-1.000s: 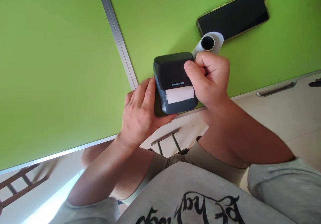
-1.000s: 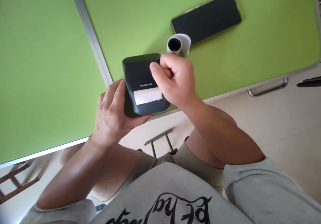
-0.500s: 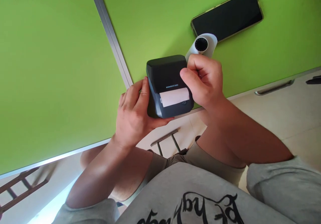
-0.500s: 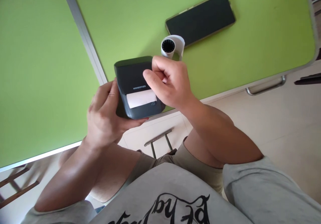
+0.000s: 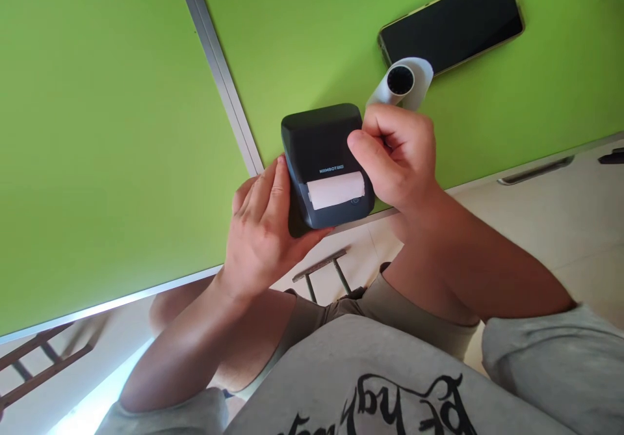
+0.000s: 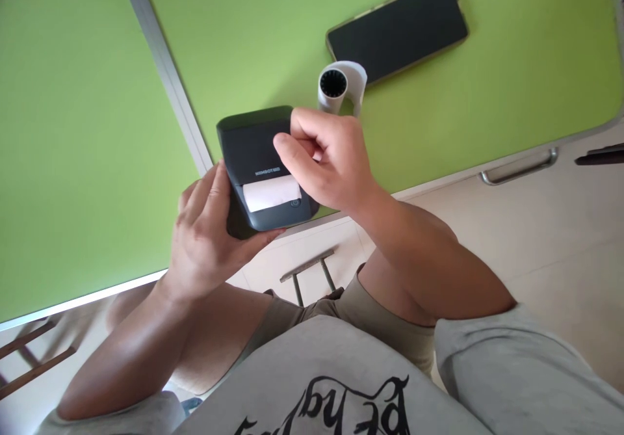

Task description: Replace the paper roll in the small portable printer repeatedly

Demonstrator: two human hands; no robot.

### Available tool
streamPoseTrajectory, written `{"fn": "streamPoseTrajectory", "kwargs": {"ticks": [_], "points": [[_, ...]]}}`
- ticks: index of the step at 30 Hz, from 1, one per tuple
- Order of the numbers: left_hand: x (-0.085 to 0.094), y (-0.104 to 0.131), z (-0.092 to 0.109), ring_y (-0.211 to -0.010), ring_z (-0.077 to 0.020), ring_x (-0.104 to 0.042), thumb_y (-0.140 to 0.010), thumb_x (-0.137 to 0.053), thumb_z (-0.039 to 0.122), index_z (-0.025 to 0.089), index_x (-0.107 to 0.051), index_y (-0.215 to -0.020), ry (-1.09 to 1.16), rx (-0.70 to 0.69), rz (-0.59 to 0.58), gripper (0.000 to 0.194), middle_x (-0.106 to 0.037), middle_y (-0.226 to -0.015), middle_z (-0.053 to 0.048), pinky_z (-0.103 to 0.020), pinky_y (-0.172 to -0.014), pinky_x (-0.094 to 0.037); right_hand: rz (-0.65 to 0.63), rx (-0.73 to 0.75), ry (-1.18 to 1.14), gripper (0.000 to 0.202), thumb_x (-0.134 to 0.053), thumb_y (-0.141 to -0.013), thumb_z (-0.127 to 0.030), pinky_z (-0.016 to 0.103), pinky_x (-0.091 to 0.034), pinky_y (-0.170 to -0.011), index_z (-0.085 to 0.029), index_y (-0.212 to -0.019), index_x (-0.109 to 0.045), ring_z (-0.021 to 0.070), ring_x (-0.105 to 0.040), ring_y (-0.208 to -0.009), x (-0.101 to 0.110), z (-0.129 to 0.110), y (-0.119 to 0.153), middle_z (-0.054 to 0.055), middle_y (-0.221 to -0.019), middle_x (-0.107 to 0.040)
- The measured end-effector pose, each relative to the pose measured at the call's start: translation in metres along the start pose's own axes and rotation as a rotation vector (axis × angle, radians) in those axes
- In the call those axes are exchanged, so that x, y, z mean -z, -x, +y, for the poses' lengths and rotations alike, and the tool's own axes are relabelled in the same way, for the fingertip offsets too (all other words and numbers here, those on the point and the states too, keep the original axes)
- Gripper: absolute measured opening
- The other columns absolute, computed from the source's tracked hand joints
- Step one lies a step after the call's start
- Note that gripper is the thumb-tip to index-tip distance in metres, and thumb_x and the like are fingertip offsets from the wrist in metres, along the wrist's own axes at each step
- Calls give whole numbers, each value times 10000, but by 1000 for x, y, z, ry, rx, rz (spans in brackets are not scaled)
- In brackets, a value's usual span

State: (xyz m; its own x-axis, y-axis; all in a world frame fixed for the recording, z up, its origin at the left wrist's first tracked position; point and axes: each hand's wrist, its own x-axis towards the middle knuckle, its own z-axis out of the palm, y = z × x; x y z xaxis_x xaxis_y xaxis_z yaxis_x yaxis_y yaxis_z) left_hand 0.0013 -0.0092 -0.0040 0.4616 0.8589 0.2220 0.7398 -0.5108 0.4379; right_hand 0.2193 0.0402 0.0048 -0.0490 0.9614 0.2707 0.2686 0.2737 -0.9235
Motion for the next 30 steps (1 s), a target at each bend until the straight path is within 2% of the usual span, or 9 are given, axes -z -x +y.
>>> {"fn": "streamPoseTrajectory", "kwargs": {"ticks": [4, 11, 15, 18, 21, 26, 30], "points": [[2, -1, 0, -1367, -416, -612, -889, -665, 761, 198, -293, -1674, 5, 9, -22, 1035, -583, -1535, -220, -540, -1126, -503, 2, 7, 51, 461, -607, -946, -375, 319, -242, -549, -229, -632, -302, 104, -264, -558, 1, 1, 0, -36, -577, -280], [5, -4, 1, -1359, -387, -629, -858, -730, 735, 241, -384, -1641, 88, 68, -13, 988, -590, -1549, -184, -522, -1136, -511, 12, 45, -24, 448, -625, -900, -241, 325, -193, -531, -220, -610, -283, 94, -192, -550, 1, 4, -1, -49, -575, -215], [4, -4, 1, -1367, -392, -627, -866, -686, 769, 254, -409, -1628, 91, 74, -3, 960, -614, -1522, -185, -536, -1137, -512, 65, 11, -22, 467, -643, -892, -270, 318, -169, -512, -221, -630, -260, 83, -163, -548, -1, 8, 0, -60, -594, -164], [5, -4, 1, -1384, -383, -619, -873, -654, 787, 266, -385, -1640, 85, 73, -13, 966, -608, -1531, -183, -535, -1154, -501, 86, 41, -2, 460, -657, -875, -262, 319, -169, -506, -220, -633, -267, 81, -165, -553, -1, 10, -1, -62, -599, -170], [4, -3, 0, -1372, -395, -621, -867, -642, 803, 237, -394, -1638, 72, 69, -18, 988, -606, -1529, -194, -536, -1138, -507, 48, 65, 15, 457, -657, -879, -256, 328, -184, -515, -224, -630, -275, 87, -189, -556, 1, 9, -2, -59, -591, -203], [3, -4, -1, -1352, -413, -625, -868, -626, 803, 156, -461, -1596, 65, 69, -28, 988, -613, -1504, -231, -529, -1130, -498, -12, 9, 68, 487, -654, -931, -364, 319, -218, -534, -242, -657, -271, 103, -229, -559, 4, 6, 0, -51, -602, -250], [2, -6, -1, -1337, -408, -638, -870, -608, 819, 140, -498, -1566, 57, 60, -17, 978, -632, -1481, -232, -515, -1109, -504, 1, -7, 58, 478, -680, -940, -441, 304, -265, -553, -250, -720, -300, 104, -274, -563, 4, 8, 1, -60, -628, -280]]}}
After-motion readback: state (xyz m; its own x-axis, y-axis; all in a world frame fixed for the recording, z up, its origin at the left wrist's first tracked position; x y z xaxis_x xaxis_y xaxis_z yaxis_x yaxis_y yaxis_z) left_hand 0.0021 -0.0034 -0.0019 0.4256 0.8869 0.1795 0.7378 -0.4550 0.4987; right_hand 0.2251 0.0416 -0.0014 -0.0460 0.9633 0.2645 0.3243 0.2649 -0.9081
